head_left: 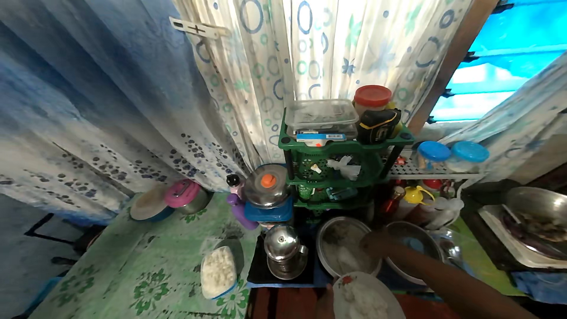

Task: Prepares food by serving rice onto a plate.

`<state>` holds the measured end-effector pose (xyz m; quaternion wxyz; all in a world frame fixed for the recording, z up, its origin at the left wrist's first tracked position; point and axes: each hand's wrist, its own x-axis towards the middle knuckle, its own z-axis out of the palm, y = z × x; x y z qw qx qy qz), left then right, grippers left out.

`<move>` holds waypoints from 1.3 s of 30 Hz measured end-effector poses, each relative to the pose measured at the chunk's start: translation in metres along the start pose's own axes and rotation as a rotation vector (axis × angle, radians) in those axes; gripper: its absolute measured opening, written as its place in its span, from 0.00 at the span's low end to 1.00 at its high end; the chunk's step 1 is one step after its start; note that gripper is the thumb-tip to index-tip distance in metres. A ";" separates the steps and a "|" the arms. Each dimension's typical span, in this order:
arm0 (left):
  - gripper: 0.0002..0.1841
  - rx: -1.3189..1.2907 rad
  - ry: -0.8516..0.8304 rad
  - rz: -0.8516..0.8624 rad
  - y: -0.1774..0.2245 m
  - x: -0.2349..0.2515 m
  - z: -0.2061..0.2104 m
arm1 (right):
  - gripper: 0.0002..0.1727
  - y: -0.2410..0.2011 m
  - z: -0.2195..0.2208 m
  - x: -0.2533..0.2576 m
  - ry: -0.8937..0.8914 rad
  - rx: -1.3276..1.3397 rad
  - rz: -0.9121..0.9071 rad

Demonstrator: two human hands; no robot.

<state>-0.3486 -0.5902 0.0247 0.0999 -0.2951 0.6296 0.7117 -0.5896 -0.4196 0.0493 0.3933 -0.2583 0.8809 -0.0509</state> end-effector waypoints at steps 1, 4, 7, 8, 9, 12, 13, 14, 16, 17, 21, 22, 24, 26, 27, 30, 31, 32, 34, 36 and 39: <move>0.28 0.022 0.016 0.007 -0.001 0.000 -0.001 | 0.21 0.004 0.001 0.003 0.001 0.038 0.001; 0.28 0.124 0.056 0.044 0.002 -0.009 -0.009 | 0.21 0.011 0.001 0.007 0.002 0.078 -0.016; 0.27 0.217 0.139 0.069 0.005 -0.018 -0.023 | 0.22 0.010 -0.010 -0.004 0.024 0.073 0.007; 0.27 0.198 0.174 0.060 0.003 -0.018 -0.025 | 0.22 0.009 -0.015 -0.010 0.037 0.052 0.019; 0.28 0.162 0.221 0.046 -0.001 -0.016 -0.027 | 0.21 0.007 -0.021 -0.017 0.052 0.029 0.034; 0.32 0.133 0.326 -0.001 -0.007 -0.010 -0.034 | 0.21 0.010 -0.032 -0.029 0.110 0.047 0.032; 0.32 0.142 0.341 -0.014 -0.008 -0.008 -0.037 | 0.21 0.012 -0.035 -0.032 0.123 0.047 0.029; 0.33 0.146 0.357 -0.010 -0.007 -0.006 -0.038 | 0.22 0.012 -0.041 -0.037 0.125 0.042 0.039; 0.33 0.120 0.386 -0.007 -0.001 -0.005 -0.033 | 0.22 0.009 -0.053 -0.049 0.139 0.034 0.069; 0.34 0.096 0.396 -0.007 0.002 -0.003 -0.031 | 0.21 0.007 -0.059 -0.055 0.157 0.033 0.082; 0.34 -0.175 0.348 0.012 -0.002 0.021 -0.018 | 0.20 -0.014 -0.075 -0.089 0.206 -0.021 0.074; 0.34 -0.253 0.319 0.025 -0.002 0.028 -0.013 | 0.20 -0.021 -0.076 -0.101 0.217 -0.023 0.072; 0.34 -0.359 0.304 0.035 0.005 0.034 0.000 | 0.20 -0.038 -0.073 -0.126 0.243 -0.029 0.105; 0.34 -0.427 0.318 0.045 0.016 0.031 0.011 | 0.19 -0.053 -0.063 -0.146 0.287 -0.062 0.169; 0.34 -0.457 0.328 0.040 0.020 0.029 0.015 | 0.19 -0.060 -0.055 -0.153 0.315 -0.078 0.209; 0.35 -0.522 0.349 0.027 0.033 0.019 0.024 | 0.20 -0.079 -0.015 -0.168 0.513 -0.117 0.254; 0.35 -0.562 0.343 0.023 0.038 0.017 0.027 | 0.22 -0.087 -0.004 -0.173 0.562 -0.120 0.258; 0.35 -0.597 0.337 0.024 0.040 0.015 0.028 | 0.25 -0.094 0.005 -0.176 0.571 -0.125 0.273; 0.35 -0.619 0.347 0.030 0.043 0.015 0.029 | 0.29 -0.106 0.014 -0.182 0.463 -0.090 0.329; 0.35 -0.603 0.350 0.033 0.042 0.015 0.028 | 0.31 -0.108 0.020 -0.184 0.404 -0.042 0.354; 0.36 -0.574 0.319 0.035 0.035 0.019 0.024 | 0.30 -0.098 0.018 -0.194 0.529 0.007 0.322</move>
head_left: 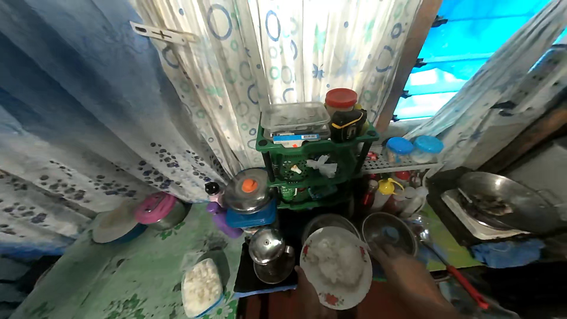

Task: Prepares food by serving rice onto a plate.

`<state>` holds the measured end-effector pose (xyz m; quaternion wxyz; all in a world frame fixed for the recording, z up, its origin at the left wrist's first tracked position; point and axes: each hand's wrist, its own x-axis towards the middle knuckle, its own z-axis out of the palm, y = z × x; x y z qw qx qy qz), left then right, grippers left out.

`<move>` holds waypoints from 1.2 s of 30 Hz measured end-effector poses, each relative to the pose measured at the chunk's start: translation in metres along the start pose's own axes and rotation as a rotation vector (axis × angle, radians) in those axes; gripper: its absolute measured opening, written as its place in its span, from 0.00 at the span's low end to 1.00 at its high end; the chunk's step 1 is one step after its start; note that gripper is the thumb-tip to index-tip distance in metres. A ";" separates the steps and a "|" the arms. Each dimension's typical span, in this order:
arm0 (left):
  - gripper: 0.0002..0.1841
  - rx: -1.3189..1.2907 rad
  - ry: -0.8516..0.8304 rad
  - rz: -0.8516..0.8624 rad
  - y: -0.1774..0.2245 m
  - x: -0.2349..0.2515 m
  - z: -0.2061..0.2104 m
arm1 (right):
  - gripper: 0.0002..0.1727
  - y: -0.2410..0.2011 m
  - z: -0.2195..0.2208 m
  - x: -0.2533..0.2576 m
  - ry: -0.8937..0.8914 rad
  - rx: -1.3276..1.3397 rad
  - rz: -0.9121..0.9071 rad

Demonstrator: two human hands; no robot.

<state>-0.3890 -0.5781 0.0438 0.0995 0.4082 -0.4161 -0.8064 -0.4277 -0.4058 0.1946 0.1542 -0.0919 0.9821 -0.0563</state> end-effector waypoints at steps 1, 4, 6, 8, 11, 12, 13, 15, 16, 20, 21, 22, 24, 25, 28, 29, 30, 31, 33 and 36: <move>0.36 0.022 -0.003 0.005 -0.002 0.002 -0.002 | 0.30 0.005 -0.004 -0.004 0.070 0.002 -0.019; 0.37 0.092 0.016 0.013 -0.002 0.002 -0.005 | 0.30 0.011 -0.019 -0.027 0.216 -0.032 -0.100; 0.36 0.082 0.018 0.007 0.001 -0.001 -0.005 | 0.28 0.007 -0.022 -0.045 0.145 -0.022 -0.146; 0.36 0.080 0.018 0.002 0.004 -0.003 -0.006 | 0.28 0.004 -0.003 -0.049 0.103 0.010 -0.194; 0.36 0.117 0.055 0.000 0.001 -0.005 -0.012 | 0.29 0.003 0.025 -0.044 0.151 0.010 -0.231; 0.36 0.131 0.055 0.002 0.001 -0.006 -0.014 | 0.30 0.002 0.026 -0.042 0.097 0.024 -0.229; 0.36 0.152 0.065 0.008 -0.001 -0.004 -0.017 | 0.31 0.001 0.025 -0.040 0.003 0.045 -0.220; 0.36 0.180 0.085 0.020 -0.004 -0.002 -0.021 | 0.30 0.003 0.026 -0.037 -0.058 0.059 -0.236; 0.35 0.188 0.098 0.030 -0.005 -0.002 -0.021 | 0.30 0.004 0.024 -0.038 -0.044 0.050 -0.245; 0.33 0.123 0.058 0.081 -0.003 -0.002 -0.021 | 0.28 0.010 -0.008 -0.051 0.172 0.057 -0.299; 0.33 0.106 0.051 0.093 -0.002 -0.005 -0.020 | 0.28 0.013 -0.013 -0.054 0.218 0.061 -0.332; 0.33 0.094 0.050 0.101 0.000 -0.007 -0.019 | 0.27 0.015 -0.013 -0.054 0.215 0.064 -0.356; 0.33 0.078 0.044 0.097 0.004 -0.011 -0.017 | 0.25 0.014 0.002 -0.049 0.109 0.077 -0.373; 0.33 0.073 0.052 0.092 0.005 -0.012 -0.016 | 0.25 0.014 0.009 -0.046 0.101 0.086 -0.391; 0.34 0.050 0.064 0.078 0.006 -0.014 -0.019 | 0.27 0.015 -0.002 -0.044 0.153 0.046 -0.415; 0.33 0.034 0.066 0.076 0.006 -0.015 -0.020 | 0.27 0.017 -0.006 -0.044 0.209 0.033 -0.441; 0.33 0.015 0.075 0.078 0.007 -0.018 -0.020 | 0.26 0.019 -0.008 -0.043 0.218 0.031 -0.466; 0.33 0.000 0.078 0.087 0.008 -0.020 -0.020 | 0.25 0.020 -0.005 -0.041 0.135 0.042 -0.476; 0.33 -0.013 0.082 0.119 0.008 -0.024 -0.020 | 0.26 0.019 0.004 -0.032 -0.121 0.062 -0.471; 0.32 -0.019 0.071 0.170 0.008 -0.030 -0.018 | 0.27 0.019 -0.007 -0.033 -0.005 0.068 -0.512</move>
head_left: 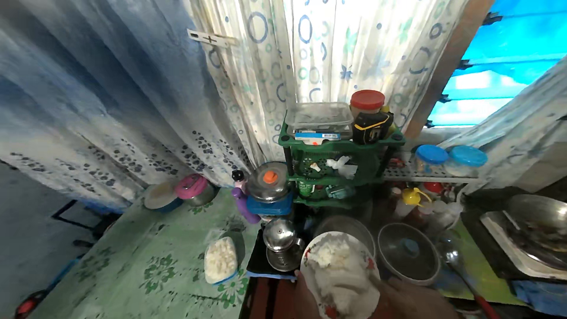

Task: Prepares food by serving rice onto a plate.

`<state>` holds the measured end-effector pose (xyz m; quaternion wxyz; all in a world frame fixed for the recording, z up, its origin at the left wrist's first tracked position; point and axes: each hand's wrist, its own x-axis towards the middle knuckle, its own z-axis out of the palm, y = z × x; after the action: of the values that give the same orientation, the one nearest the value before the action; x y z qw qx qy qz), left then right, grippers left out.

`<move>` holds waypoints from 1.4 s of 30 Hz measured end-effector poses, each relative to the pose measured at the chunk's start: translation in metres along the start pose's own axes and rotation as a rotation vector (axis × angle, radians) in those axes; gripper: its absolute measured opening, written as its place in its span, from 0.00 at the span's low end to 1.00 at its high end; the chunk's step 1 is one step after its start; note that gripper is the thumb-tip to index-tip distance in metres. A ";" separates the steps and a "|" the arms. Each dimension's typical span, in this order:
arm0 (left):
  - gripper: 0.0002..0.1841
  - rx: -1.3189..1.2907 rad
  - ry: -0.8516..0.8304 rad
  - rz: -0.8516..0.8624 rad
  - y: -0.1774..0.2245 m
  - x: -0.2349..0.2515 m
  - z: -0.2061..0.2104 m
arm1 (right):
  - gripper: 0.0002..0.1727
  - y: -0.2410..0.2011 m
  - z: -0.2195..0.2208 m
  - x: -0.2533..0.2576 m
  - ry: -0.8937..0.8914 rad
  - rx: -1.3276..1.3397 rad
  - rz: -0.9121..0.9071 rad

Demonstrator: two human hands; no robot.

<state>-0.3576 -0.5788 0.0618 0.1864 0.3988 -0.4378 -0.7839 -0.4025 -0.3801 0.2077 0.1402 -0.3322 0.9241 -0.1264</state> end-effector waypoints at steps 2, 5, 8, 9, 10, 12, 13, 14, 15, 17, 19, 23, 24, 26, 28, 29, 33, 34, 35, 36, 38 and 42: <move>0.32 0.001 0.039 -0.003 0.001 -0.009 -0.002 | 0.27 0.002 -0.006 -0.001 0.207 -0.057 -0.039; 0.32 0.010 0.090 0.004 0.005 -0.017 -0.005 | 0.27 0.009 0.002 0.013 0.102 -0.068 -0.038; 0.32 -0.082 0.104 -0.001 -0.003 -0.022 -0.018 | 0.25 0.006 -0.002 0.017 0.047 -0.067 -0.066; 0.32 -0.119 0.103 0.004 -0.005 -0.023 -0.023 | 0.25 0.005 -0.005 0.018 0.088 -0.064 -0.082; 0.32 -0.139 0.104 0.008 -0.005 -0.025 -0.028 | 0.25 0.004 -0.004 0.020 0.105 -0.061 -0.091; 0.32 -0.116 0.193 0.004 -0.002 -0.029 -0.035 | 0.27 0.009 0.011 0.028 0.026 -0.006 -0.089; 0.32 -0.091 0.229 0.011 0.000 -0.030 -0.040 | 0.26 0.013 0.017 0.033 -0.042 0.063 -0.067; 0.31 -0.072 0.253 0.025 0.002 -0.030 -0.046 | 0.25 0.018 0.019 0.040 -0.088 0.144 -0.036; 0.31 -0.053 0.268 0.034 0.004 -0.031 -0.054 | 0.23 0.023 0.019 0.047 -0.098 0.218 -0.001; 0.32 -0.009 0.304 0.038 0.004 -0.033 -0.076 | 0.23 0.033 0.017 0.063 -0.091 0.268 0.128; 0.32 0.040 0.343 0.026 0.006 -0.034 -0.094 | 0.22 0.044 0.021 0.088 -0.090 0.197 0.266; 0.31 0.070 0.356 -0.001 0.014 -0.017 -0.121 | 0.21 0.048 0.042 0.131 -0.231 -0.031 0.492; 0.30 0.071 0.321 0.025 0.017 -0.013 -0.125 | 0.21 0.043 0.043 0.138 -0.261 -0.058 0.517; 0.28 0.080 0.207 0.072 0.019 -0.006 -0.140 | 0.19 0.027 0.042 0.149 -0.289 -0.087 0.538; 0.29 0.102 0.143 0.060 0.023 0.004 -0.151 | 0.19 0.016 0.047 0.165 -0.303 -0.098 0.539; 0.30 0.099 0.126 0.044 0.024 0.005 -0.156 | 0.20 0.014 0.054 0.171 -0.319 -0.092 0.540; 0.31 0.087 0.034 0.032 0.037 0.013 -0.172 | 0.25 0.043 0.080 0.193 -0.350 0.016 0.615; 0.31 0.091 0.030 0.032 0.040 0.013 -0.176 | 0.25 0.053 0.086 0.191 -0.359 0.062 0.636; 0.31 0.097 0.034 0.031 0.043 0.013 -0.177 | 0.25 0.059 0.089 0.188 -0.375 0.092 0.649; 0.30 0.101 0.040 0.028 0.046 0.014 -0.177 | 0.25 0.063 0.092 0.189 -0.379 0.118 0.661; 0.29 0.107 0.032 0.024 0.051 0.016 -0.175 | 0.24 0.064 0.095 0.190 -0.360 0.134 0.679; 0.30 0.173 0.037 0.017 0.046 0.027 -0.172 | 0.23 0.063 0.089 0.192 -0.339 0.248 0.687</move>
<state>-0.2406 -0.7138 0.0366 0.1657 0.4241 -0.5038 -0.7340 -0.5507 -0.4699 0.0709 0.3638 -0.0004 0.9229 -0.1261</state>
